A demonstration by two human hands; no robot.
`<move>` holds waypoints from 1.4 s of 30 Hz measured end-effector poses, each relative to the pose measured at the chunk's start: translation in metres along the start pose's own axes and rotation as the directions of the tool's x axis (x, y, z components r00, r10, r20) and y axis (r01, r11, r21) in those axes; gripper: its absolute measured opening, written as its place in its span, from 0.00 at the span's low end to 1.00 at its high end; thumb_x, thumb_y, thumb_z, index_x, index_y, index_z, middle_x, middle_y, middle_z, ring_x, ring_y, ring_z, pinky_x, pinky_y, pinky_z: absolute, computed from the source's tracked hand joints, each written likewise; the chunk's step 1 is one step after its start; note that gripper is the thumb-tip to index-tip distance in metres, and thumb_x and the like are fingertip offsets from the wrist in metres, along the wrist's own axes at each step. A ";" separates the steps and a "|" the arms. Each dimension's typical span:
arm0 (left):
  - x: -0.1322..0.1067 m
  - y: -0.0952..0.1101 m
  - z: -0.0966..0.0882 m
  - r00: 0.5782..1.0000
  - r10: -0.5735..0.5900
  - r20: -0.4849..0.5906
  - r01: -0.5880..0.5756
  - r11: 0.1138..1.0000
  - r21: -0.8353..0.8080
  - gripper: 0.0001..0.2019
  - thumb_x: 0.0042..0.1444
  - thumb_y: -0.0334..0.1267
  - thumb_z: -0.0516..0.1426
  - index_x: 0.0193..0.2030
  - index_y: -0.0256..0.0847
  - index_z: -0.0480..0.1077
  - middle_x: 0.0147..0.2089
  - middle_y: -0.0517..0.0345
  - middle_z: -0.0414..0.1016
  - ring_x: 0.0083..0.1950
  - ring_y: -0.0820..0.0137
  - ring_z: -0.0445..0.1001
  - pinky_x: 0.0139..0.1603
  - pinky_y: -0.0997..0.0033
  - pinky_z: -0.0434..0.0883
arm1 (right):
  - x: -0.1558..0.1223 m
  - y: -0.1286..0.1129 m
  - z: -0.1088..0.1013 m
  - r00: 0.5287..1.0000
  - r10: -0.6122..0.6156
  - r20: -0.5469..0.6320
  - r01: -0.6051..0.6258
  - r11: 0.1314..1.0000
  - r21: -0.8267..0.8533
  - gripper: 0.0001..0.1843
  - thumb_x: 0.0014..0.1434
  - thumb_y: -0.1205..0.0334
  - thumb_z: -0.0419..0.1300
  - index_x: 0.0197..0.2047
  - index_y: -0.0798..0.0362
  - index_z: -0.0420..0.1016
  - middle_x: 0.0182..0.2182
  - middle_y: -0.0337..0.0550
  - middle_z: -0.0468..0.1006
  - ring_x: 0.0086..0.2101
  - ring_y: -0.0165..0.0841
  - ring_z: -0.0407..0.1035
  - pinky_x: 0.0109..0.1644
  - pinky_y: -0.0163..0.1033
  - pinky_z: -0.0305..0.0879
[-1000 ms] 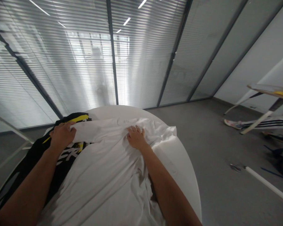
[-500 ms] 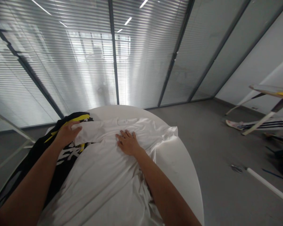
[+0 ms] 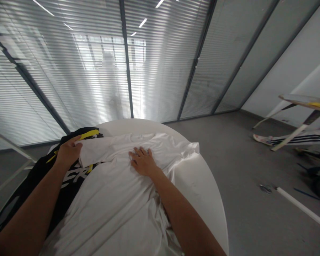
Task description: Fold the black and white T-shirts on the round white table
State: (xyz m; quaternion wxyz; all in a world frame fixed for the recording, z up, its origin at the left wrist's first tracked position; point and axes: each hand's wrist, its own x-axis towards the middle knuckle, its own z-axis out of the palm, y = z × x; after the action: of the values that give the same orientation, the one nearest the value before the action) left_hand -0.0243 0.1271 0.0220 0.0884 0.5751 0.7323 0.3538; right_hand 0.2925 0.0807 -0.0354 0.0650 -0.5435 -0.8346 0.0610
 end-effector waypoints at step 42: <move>0.011 -0.013 0.013 0.983 -0.021 -0.182 -0.013 0.983 -0.185 0.19 0.58 0.47 0.51 0.45 0.36 0.73 0.38 0.51 0.77 0.37 0.65 0.75 0.40 0.69 0.72 | -0.001 0.000 -0.002 1.000 -0.029 0.011 0.029 0.999 0.015 0.33 0.64 0.42 0.49 0.69 0.38 0.53 0.70 0.41 0.46 0.68 0.45 0.39 0.67 0.60 0.34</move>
State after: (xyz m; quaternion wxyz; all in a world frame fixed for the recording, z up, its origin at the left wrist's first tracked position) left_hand -0.0311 0.1408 0.0075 0.0747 0.5277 0.7024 0.4718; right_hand 0.2930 0.0801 -0.0339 0.0652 -0.5306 -0.8422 0.0695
